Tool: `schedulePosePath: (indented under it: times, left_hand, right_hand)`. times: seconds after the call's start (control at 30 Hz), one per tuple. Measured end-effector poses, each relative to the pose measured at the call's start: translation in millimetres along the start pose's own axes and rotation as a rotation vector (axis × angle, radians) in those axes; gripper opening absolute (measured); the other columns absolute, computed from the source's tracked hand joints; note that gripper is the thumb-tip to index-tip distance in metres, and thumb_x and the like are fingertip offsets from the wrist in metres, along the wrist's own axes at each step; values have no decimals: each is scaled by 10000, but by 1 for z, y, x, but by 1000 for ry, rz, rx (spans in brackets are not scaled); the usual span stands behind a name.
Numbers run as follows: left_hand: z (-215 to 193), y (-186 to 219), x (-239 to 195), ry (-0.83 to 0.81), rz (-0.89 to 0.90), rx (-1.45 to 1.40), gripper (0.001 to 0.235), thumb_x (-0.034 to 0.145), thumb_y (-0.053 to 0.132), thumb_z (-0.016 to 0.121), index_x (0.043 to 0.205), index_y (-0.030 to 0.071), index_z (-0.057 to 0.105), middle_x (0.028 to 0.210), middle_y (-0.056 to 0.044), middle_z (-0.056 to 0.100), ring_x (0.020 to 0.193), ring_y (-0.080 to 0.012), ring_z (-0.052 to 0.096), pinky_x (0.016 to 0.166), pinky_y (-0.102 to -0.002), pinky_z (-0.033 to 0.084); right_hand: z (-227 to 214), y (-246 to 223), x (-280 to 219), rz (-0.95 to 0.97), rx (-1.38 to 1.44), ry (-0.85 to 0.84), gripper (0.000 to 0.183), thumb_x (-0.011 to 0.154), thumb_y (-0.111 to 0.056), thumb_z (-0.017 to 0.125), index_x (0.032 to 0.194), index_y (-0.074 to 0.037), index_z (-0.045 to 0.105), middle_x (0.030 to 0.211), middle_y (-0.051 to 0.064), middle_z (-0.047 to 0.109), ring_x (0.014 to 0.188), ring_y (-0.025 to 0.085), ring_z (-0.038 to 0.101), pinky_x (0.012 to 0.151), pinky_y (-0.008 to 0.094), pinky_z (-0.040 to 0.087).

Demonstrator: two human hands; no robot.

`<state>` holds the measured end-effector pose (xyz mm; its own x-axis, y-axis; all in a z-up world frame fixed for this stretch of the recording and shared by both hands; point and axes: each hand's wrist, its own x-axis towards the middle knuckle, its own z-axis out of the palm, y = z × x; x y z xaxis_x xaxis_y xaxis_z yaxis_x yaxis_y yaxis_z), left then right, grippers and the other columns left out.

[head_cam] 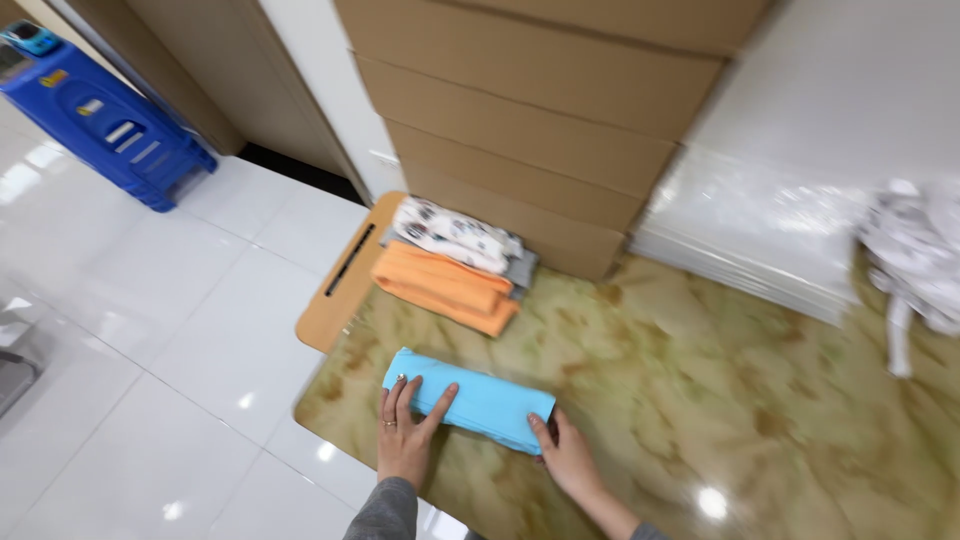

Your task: The person takes several shirts from a clothing rack, removes them from hangers, and folds them on a table. They fold a light blue polo shirt, a maroon t-shirt, and a blue and white striped t-shirt, stacking them neatly on the table.

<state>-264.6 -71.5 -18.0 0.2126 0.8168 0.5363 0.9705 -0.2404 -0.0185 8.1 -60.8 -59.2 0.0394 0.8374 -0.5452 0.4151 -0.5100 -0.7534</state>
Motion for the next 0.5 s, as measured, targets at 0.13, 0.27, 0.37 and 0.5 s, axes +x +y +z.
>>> schedulePosePath:
  times: [0.13, 0.27, 0.37, 0.5]
  left_hand:
    - [20, -85, 39, 34, 26, -16, 654, 1017, -24, 503, 1503, 414, 533, 1464, -138, 439, 1433, -361, 424, 1247, -596, 391]
    - [45, -136, 83, 24, 100, -58, 934, 882, -255, 432, 1531, 413, 511, 1436, -152, 481, 1417, -376, 450, 1214, -615, 422]
    - [65, -154, 103, 26, 125, -67, 986, 822, -243, 501, 1547, 425, 485, 1446, -144, 490, 1412, -369, 463, 1207, -612, 415]
    - [73, -150, 101, 98, 74, -87, 826, 967, -177, 451, 1502, 447, 532, 1470, -106, 485, 1437, -335, 459, 1210, -603, 409]
  right_hand:
    - [54, -60, 36, -7, -1, 10, 381, 984, -496, 572, 1170, -168, 628, 839, 50, 736, 579, 220, 781, 634, 311, 659]
    - [84, -87, 81, -24, -30, 108, 393, 972, -519, 580, 1154, -177, 644, 893, 70, 793, 657, 248, 825, 715, 353, 621]
    - [87, -112, 95, 13, 29, 158, 389, 972, -486, 602, 1155, -146, 651, 889, 79, 765, 641, 256, 783, 655, 357, 646]
    - [87, -115, 94, 27, 29, 198, 350, 986, -460, 590, 1148, -156, 656, 839, 66, 704, 592, 243, 725, 622, 348, 632]
